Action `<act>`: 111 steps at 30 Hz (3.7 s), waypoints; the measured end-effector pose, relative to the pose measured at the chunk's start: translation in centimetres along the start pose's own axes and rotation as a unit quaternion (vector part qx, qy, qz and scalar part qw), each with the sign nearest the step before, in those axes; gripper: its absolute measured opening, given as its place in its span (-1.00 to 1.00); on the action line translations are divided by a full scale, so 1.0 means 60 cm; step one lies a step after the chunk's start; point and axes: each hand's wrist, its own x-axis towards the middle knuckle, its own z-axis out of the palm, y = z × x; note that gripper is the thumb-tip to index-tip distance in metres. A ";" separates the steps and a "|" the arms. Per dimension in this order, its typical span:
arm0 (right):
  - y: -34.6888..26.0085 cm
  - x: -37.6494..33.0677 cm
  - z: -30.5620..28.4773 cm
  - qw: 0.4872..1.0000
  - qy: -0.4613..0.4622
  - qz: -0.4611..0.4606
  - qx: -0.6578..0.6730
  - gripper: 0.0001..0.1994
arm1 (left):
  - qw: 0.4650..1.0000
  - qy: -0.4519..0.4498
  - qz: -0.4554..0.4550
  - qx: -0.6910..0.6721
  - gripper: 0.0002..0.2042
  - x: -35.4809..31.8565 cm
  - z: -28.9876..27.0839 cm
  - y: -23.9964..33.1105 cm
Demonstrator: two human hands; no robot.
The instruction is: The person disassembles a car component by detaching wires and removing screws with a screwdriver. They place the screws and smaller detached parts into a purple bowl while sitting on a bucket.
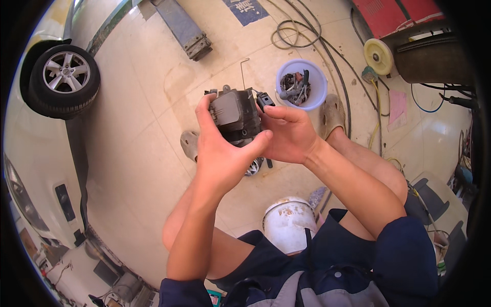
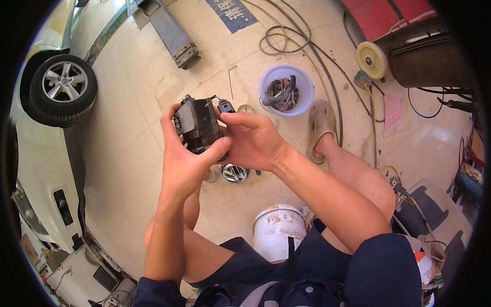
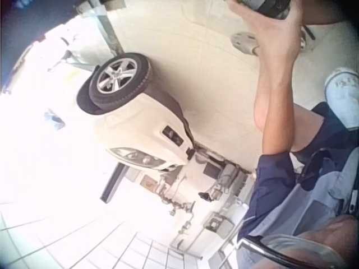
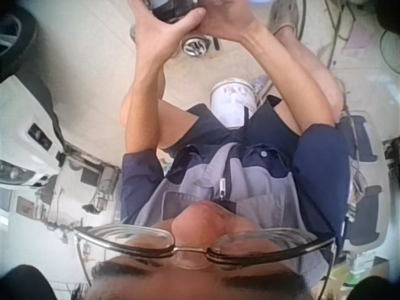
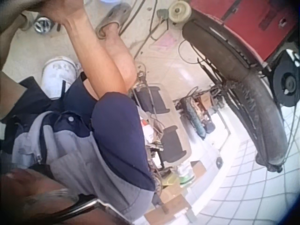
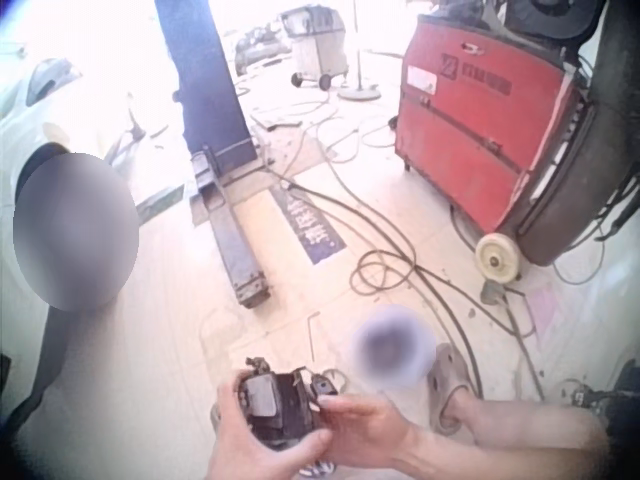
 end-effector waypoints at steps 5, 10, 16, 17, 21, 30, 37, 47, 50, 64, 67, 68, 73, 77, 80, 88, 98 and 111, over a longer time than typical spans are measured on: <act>0.002 0.021 0.000 1.000 -0.008 -0.015 -0.018 -0.34 | 0.980 -0.035 0.062 -0.184 -0.24 -0.002 -0.027 0.015; 0.003 0.037 0.005 0.998 0.011 -0.009 -0.057 -0.26 | 0.979 0.041 -0.005 -0.199 -0.39 0.012 -0.077 -0.006; -0.008 0.053 -0.009 0.963 0.196 -0.009 -0.185 -0.47 | 0.968 0.059 -0.015 -0.244 -0.45 0.018 -0.098 -0.019; -0.009 0.050 -0.023 0.951 0.231 -0.020 -0.203 -0.57 | 0.968 0.074 -0.011 -0.241 -0.46 0.018 -0.101 -0.017; -0.005 0.046 -0.136 0.887 0.411 -0.011 -0.210 -0.80 | 0.964 0.084 -0.012 -0.254 -0.49 0.017 -0.128 -0.016; -0.002 0.133 -0.505 0.825 0.531 -0.113 -0.154 -0.60 | 0.919 0.112 -0.066 -0.371 -0.31 0.000 -0.162 -0.048; -0.012 0.163 -0.525 0.816 0.560 -0.067 -0.127 -0.46 | 0.918 0.087 -0.024 -0.385 -0.25 0.003 -0.167 -0.025; -0.122 0.037 -0.044 0.653 0.336 0.148 -0.663 -0.51 | 0.936 0.145 0.019 -0.321 -0.38 0.023 -0.115 0.006; -0.103 0.004 0.091 0.823 0.180 0.148 -0.518 -0.18 | 0.909 0.186 0.075 -0.365 -0.18 0.026 -0.066 0.020; -0.103 0.019 0.141 0.937 0.073 -0.205 -0.273 -0.30 | 0.926 -0.013 0.304 -0.221 -0.12 0.055 0.011 0.043; -0.117 0.020 0.145 0.938 0.071 -0.213 -0.264 -0.22 | 0.861 -0.070 0.206 -0.459 -0.25 0.067 -0.008 0.054; -0.121 0.023 0.143 0.942 0.058 -0.214 -0.251 -0.22 | 0.836 -0.081 0.156 -0.519 -0.28 0.070 -0.016 0.057; -0.118 0.036 0.125 0.963 -0.003 -0.181 -0.199 -0.27 | 0.893 -0.074 0.229 -0.380 -0.23 0.082 -0.022 0.065; -0.098 0.049 0.119 0.954 0.037 -0.191 -0.227 -0.28 | 0.942 0.029 0.325 -0.076 -0.12 0.074 -0.015 0.062; -0.098 0.055 0.124 0.937 0.065 -0.167 -0.300 -0.21 | 0.942 0.064 0.328 0.000 -0.13 0.076 -0.030 0.060; -0.101 0.036 0.129 0.877 0.205 -0.130 -0.414 -0.35 | 0.958 -0.014 0.284 -0.030 -0.28 0.061 -0.039 0.049; -0.077 0.032 0.131 0.963 0.135 -0.056 -0.226 -0.35 | 0.953 0.007 0.279 -0.119 -0.81 0.074 -0.038 0.047; -0.061 0.037 0.123 0.972 0.182 -0.003 -0.150 -0.34 | 0.965 0.031 0.215 -0.146 -0.90 0.076 -0.034 0.043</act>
